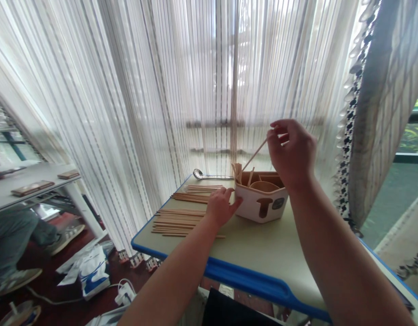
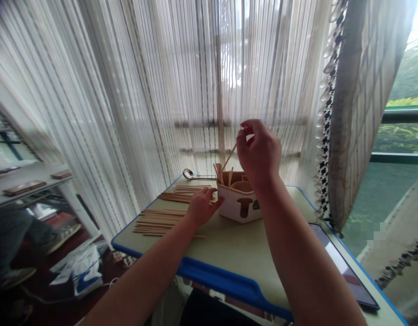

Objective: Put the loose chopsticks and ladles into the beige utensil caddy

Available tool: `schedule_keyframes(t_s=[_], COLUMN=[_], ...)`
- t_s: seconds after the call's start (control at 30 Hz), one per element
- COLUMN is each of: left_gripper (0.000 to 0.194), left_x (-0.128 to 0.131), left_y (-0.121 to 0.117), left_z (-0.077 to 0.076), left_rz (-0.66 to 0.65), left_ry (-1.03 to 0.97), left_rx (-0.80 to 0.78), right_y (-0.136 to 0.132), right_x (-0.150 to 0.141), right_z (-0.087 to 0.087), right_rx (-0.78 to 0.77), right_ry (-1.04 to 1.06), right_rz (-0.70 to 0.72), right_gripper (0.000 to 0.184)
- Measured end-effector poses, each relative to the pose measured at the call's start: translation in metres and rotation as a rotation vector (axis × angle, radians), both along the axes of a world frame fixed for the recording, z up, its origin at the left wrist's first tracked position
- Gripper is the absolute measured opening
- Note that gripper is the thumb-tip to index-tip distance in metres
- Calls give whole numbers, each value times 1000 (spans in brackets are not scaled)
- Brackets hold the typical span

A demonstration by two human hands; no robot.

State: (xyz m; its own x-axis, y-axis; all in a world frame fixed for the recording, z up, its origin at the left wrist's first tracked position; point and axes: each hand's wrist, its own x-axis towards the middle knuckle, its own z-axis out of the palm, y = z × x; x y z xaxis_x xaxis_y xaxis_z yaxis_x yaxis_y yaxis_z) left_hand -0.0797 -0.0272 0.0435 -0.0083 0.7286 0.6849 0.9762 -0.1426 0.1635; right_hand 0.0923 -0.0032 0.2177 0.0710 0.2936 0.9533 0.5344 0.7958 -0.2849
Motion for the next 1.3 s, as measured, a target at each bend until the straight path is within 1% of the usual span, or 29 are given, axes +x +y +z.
schedule_keyframes(t_s=[0.17, 0.27, 0.37, 0.47, 0.53, 0.63, 0.73, 0.8, 0.87, 0.97, 1.03, 1.1, 1.13, 1.17, 1.23, 1.3], left_gripper=[47, 55, 58, 60, 64, 69, 69, 67, 65, 66, 73, 75, 73, 70, 65, 63], left_x=[0, 0, 0, 0, 0, -1, -2, -3, -4, -4, -4, -3, -2, -1, 0, 1], left_y=[-1, -1, 0, 1, 1, 2, 3, 5, 6, 10, 13, 15, 16, 17, 19, 19], left_z=[1, 2, 1, 1, 1, 0, -1, -2, -4, -7, -10, -14, -15, -17, -17, -16], left_rz=[-18, -36, -47, -51, -56, -58, -44, -36, -40, -70, -109, -161, -185, -206, -236, -254], left_ry=[-22, -37, -45, -53, -70, -110, -130, -132, -141, -175, -204, -238, -257, -275, -306, -328], left_rx=[-13, -41, -54, -51, -48, -30, -12, -13, -21, -29, -21, 3, 20, 39, 67, 63], right_y=[-1, -1, 2, 9, 15, 21, 22, 23, 27, 38, 46, 52, 53, 53, 51, 47], right_x=[3, 2, -2, -8, -13, -20, -24, -25, -25, -27, -32, -41, -46, -52, -63, -72], right_z=[0, 2, 1, -6, -13, -23, -27, -28, -28, -31, -36, -44, -48, -52, -60, -67], right_rx=[18, -26, -139, -243, -292, -365, -395, -387, -375, -395, -482, -586, -619, -632, -603, -594], right_ry=[11, -40, -156, -280, -413, -631, -681, -645, -547, -350, -278, -213, -159, -85, 101, 298], right_rz=[-17, -22, -9, -16, -22, 25, 56, 38, 12, 22, 105, 223, 277, 320, 409, 503], right_gripper=[20, 19, 18, 19, 17, 17, 19, 18, 20, 38, 47, 50, 50, 49, 49, 50])
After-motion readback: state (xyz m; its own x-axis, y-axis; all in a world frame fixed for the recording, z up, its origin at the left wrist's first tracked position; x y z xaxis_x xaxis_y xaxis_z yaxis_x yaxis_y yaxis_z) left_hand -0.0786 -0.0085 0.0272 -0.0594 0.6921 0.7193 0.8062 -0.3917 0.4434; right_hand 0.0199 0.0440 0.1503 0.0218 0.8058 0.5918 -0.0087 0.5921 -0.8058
